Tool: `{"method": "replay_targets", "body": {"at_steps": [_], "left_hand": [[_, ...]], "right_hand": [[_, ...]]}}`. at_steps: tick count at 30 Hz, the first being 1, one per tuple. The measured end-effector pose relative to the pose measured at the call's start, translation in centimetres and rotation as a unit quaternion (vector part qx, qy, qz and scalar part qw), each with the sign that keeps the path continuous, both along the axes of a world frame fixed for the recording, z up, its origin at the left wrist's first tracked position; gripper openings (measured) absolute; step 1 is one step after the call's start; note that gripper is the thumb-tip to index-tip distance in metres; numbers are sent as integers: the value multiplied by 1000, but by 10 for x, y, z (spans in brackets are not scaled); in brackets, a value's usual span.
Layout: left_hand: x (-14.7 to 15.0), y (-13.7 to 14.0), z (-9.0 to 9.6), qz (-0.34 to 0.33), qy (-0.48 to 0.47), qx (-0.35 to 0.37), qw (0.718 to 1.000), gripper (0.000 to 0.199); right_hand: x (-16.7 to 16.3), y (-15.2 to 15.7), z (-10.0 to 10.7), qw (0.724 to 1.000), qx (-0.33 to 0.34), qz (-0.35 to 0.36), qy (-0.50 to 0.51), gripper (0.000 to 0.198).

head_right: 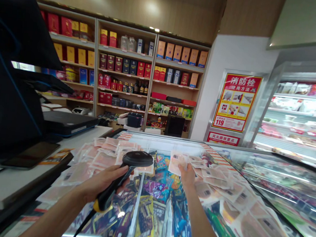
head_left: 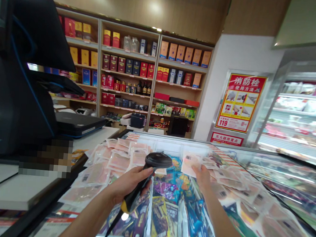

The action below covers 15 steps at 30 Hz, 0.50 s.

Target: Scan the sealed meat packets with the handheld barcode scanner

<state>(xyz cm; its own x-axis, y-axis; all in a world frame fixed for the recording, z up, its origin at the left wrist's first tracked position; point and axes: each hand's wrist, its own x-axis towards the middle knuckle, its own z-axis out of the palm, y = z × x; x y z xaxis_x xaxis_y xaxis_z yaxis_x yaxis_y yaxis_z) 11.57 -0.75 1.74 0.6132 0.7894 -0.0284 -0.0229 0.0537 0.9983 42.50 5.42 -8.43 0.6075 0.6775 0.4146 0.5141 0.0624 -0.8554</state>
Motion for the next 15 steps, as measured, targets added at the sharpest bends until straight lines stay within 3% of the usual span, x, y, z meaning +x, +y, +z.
{"method": "replay_targets", "body": {"at_steps": [15], "left_hand": [[-4,2,2,16,24,-35,999,33]], "right_hand": [[-5,-6,7,999,-32,-2,3,40]]}}
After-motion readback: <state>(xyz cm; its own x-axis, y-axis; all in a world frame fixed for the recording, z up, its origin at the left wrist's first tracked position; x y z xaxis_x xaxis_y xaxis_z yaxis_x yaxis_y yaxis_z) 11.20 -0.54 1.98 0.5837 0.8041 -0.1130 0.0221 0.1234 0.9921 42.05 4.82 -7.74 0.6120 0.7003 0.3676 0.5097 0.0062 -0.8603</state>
